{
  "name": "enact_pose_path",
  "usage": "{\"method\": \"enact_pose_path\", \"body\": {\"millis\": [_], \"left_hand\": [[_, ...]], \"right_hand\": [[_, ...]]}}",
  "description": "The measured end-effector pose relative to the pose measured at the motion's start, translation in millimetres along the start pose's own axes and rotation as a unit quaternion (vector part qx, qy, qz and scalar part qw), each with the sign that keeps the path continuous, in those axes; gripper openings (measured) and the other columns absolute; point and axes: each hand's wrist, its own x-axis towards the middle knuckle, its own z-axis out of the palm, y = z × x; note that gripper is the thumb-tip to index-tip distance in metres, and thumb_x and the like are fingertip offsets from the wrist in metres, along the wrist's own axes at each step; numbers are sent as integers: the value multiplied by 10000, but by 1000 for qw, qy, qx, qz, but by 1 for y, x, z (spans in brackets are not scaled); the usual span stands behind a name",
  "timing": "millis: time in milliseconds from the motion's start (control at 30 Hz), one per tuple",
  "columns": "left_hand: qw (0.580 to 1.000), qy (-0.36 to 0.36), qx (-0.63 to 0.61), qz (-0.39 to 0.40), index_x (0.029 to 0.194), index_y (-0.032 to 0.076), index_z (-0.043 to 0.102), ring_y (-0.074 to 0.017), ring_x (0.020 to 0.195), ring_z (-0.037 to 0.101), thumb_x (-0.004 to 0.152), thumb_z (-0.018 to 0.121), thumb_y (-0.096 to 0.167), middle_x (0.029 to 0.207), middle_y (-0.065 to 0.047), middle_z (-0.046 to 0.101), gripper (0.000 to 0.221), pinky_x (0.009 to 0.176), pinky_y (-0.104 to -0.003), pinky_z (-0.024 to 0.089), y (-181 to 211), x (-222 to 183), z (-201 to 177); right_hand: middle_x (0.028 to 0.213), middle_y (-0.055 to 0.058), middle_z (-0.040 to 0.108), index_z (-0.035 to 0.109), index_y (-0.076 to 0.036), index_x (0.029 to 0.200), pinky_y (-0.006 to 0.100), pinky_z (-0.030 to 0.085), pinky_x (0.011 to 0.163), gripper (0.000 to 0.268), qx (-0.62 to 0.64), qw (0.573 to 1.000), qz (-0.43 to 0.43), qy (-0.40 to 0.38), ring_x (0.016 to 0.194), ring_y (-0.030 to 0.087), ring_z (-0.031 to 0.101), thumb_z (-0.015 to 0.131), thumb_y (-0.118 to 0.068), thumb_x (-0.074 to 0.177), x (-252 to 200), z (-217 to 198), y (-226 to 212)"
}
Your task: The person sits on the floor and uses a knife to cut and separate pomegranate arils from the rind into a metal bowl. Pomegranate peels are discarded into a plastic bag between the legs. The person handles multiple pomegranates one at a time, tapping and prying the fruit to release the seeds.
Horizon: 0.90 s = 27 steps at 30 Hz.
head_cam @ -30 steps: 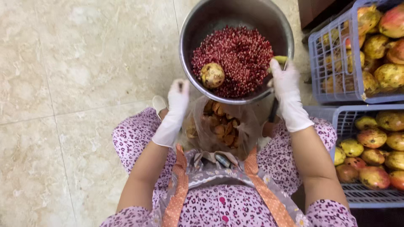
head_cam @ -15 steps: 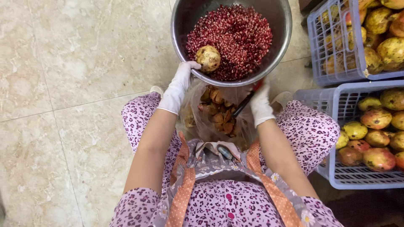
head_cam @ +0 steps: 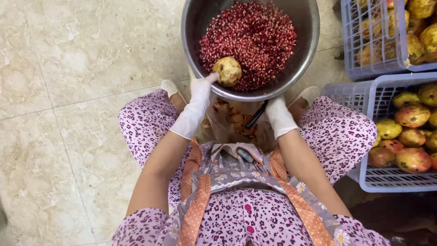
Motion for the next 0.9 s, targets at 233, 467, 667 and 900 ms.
{"method": "enact_pose_path", "body": {"millis": [233,467,667,900], "left_hand": [[701,-12,572,424,1584,56,352,-313,1323,559,959,791,294,1464,-215,514,800,1098,-412,509,78,-29,38],[599,-176,780,49,1326,11,528,-267,1033,724,700,784,732,1104,-123,718,989,883,-399,577,85,15,103],[875,-169,453,28,1287,81,534,-239,1033,711,653,813,531,1137,-120,710,826,833,-394,601,112,20,72],[924,-363,-118,-17,1469,114,445,-250,1274,580,692,756,26,1404,-137,552,841,1064,-352,522,107,2,53]], "right_hand": [[814,0,572,588,-52,1258,275,441,499,306,55,951,-222,209,562,90,477,631,-250,1029,-117,28,-157],[896,-7,676,457,-17,1480,243,530,597,653,-234,919,-250,-195,652,58,600,432,-540,1090,-145,81,-238],[725,-40,578,188,-146,1626,175,291,416,801,-190,927,-21,-322,470,19,361,306,-653,1017,-146,91,-209],[732,29,626,4,-197,1683,177,424,506,771,-302,852,-119,-411,510,52,462,312,-535,1063,-145,101,-183]]}}
